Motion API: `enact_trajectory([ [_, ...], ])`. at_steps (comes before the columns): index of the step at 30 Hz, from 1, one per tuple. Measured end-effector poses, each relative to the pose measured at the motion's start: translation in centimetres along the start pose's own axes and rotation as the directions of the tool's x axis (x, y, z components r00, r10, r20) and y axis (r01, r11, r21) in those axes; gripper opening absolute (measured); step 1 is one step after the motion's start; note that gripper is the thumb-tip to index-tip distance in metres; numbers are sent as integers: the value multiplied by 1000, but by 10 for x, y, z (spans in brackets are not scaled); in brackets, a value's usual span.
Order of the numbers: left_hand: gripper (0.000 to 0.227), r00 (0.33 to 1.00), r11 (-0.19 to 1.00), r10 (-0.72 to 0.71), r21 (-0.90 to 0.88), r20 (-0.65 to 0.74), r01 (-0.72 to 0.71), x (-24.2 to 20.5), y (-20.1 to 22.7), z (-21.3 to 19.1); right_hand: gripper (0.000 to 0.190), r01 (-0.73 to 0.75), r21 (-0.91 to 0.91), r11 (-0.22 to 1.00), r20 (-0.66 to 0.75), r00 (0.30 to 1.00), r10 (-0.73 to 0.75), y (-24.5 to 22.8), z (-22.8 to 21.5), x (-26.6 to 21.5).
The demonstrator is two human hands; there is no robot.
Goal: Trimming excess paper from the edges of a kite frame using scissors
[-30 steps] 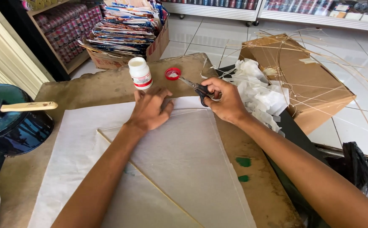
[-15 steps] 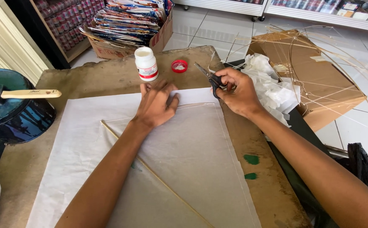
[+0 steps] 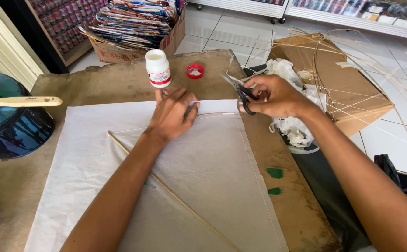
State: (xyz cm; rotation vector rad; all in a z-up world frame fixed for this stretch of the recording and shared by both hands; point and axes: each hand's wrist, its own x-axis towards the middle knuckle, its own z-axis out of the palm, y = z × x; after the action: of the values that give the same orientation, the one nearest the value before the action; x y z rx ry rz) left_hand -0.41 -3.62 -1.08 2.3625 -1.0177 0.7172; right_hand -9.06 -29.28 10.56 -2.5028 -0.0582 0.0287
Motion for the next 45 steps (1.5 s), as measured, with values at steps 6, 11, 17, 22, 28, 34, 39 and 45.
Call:
enact_trajectory([
  [6,6,999,999,40,26,-12,-39,0,-1,3,62,-7,-116,993,155,988,25,4,-13,0],
  [11,9,991,987,128,103,-48,-122,0,-1,8,65,-29,-121,992,167,985,49,15,-19,2],
  [17,11,972,956,230,202,-56,-215,0,1,10,68,-54,-247,968,175,980,100,22,-20,2],
  [22,11,975,957,217,206,-55,-202,0,0,11,67,-43,-254,966,198,975,96,23,-25,0],
  [28,13,978,964,203,182,-46,-192,0,1,9,67,21,-312,950,212,976,48,31,-28,2],
  [34,12,983,969,182,175,-37,-172,0,3,6,67,8,-341,940,229,971,75,23,-26,-1],
  [39,11,982,967,185,185,-43,-175,0,5,6,65,18,-307,951,207,977,49,17,-23,-3],
  [45,8,978,968,199,172,-64,-185,0,2,7,60,10,-294,956,190,981,48,3,-20,-5],
])
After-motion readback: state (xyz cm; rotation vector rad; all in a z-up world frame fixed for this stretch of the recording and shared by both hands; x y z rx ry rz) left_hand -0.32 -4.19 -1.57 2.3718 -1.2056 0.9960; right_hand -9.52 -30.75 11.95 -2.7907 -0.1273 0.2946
